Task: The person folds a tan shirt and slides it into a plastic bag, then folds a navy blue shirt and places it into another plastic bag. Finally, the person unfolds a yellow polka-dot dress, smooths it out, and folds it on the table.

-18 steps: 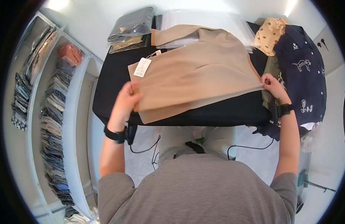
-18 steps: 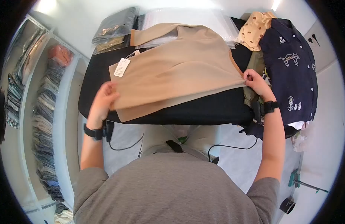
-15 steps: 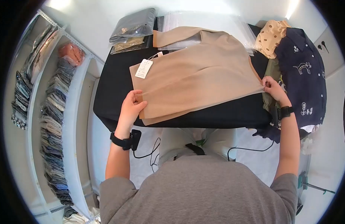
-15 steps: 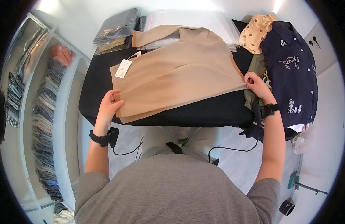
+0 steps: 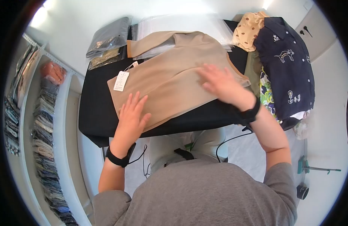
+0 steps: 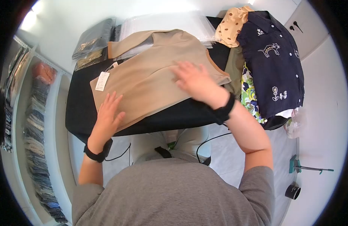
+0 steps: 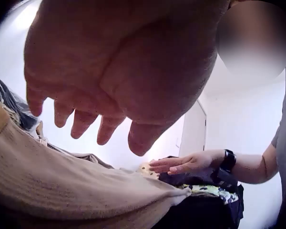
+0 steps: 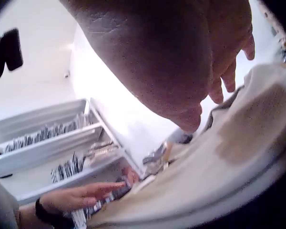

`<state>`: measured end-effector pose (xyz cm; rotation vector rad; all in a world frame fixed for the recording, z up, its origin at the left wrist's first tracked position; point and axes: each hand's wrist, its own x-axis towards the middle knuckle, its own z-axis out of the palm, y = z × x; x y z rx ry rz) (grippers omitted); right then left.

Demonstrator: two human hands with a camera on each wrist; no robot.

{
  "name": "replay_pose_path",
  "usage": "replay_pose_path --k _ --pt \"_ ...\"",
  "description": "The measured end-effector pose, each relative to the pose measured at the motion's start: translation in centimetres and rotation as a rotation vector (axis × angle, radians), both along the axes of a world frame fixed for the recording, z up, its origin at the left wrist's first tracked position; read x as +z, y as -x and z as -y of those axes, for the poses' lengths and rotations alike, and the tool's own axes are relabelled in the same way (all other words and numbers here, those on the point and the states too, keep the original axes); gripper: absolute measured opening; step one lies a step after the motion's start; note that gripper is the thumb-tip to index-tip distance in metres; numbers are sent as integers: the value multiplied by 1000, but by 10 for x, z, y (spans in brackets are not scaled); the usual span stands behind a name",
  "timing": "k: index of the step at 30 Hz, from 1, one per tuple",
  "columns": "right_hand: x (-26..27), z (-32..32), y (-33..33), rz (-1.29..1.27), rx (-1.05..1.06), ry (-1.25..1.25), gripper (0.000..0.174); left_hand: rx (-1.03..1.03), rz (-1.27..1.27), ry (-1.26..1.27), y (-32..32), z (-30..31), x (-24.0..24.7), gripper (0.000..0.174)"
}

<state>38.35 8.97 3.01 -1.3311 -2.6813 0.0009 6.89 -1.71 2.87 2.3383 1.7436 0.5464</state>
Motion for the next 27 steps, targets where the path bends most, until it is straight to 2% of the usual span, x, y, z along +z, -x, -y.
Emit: replay_pose_path --k 2,4,8,11,13,15,17,19,20,23,24,27 --pt "-24 2 8 121 -39 31 57 72 -193 148 -1 3 -9 55" --pt "-34 2 0 157 -67 32 59 110 -217 160 9 8 -24 57" --pt "-41 -15 -61 139 -398 180 63 197 -186 225 29 19 -31 63" --pt "-50 -19 -86 71 -327 191 62 170 -143 274 33 17 -29 64" --pt "-33 -26 -86 150 -310 186 64 102 -117 273 44 15 -23 60" --pt "-16 -49 -102 -132 -158 589 65 34 -92 263 63 5 -9 57" --pt "22 -62 -95 -241 -104 664 64 108 441 352 90 -12 15 43" --pt "65 -79 -79 28 -138 572 57 108 533 221 102 -33 34 33" --pt "80 -90 -69 92 -133 520 51 134 468 199 119 -47 31 32" --pt "105 -132 -35 157 -145 473 49 155 282 192 147 -88 29 34" --pt "104 -150 -24 158 -151 427 50 154 280 172 149 -100 28 34" --pt "81 -191 13 249 -169 323 46 191 33 275 156 -136 12 42"
